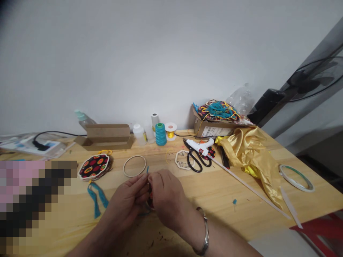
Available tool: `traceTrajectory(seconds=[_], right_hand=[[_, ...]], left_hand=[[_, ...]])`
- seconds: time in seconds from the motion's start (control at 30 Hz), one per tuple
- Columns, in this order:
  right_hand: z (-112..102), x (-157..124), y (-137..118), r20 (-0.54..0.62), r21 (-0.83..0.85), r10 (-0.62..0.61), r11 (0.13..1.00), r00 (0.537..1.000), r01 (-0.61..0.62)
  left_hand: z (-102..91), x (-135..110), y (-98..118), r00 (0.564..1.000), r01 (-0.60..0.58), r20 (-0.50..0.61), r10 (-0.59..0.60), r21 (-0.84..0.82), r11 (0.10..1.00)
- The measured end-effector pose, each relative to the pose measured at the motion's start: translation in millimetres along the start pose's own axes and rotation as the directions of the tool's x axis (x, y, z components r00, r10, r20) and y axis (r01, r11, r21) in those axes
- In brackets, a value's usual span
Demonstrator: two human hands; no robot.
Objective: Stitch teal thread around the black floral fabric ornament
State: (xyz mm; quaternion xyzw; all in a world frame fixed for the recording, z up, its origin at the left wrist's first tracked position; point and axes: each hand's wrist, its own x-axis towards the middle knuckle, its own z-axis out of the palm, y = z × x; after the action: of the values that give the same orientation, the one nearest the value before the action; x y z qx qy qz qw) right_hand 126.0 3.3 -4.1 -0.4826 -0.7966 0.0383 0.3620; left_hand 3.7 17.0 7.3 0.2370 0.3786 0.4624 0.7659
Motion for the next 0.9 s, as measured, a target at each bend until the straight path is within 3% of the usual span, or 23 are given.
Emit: traceTrajectory(seconds=[0.33,0.5,0.7,0.9], right_hand=[[0.6,-0.5,-0.7,0.047,0.055,-0.024,0.998,0.999,0.021],[-4.6,6.1,-0.5,0.015,0.218,0.170,0.961,0.985,-0.169],[-10.1,15.7,8.6,0.025,0.427,0.504,0.776,0.863,-0.465],[-4.7,17.9,19.5,0.102,0.610,0.622,0.578,0.777,-0.543]], left_hand=[[-2.3,2.3,-0.5,1.000,-0.011,-0.010,0.010,-0.004,1.000],[-2.8,0.9,1.1,1.000,-0.009,-0.027,0.008,-0.030,0.999],[-1.0,0.4,2.5,0.993,-0.045,-0.107,0.043,-0.024,0.999],[-2.1,2.2,3.0,0.988,-0.063,-0.141,0.059,-0.021,0.998]])
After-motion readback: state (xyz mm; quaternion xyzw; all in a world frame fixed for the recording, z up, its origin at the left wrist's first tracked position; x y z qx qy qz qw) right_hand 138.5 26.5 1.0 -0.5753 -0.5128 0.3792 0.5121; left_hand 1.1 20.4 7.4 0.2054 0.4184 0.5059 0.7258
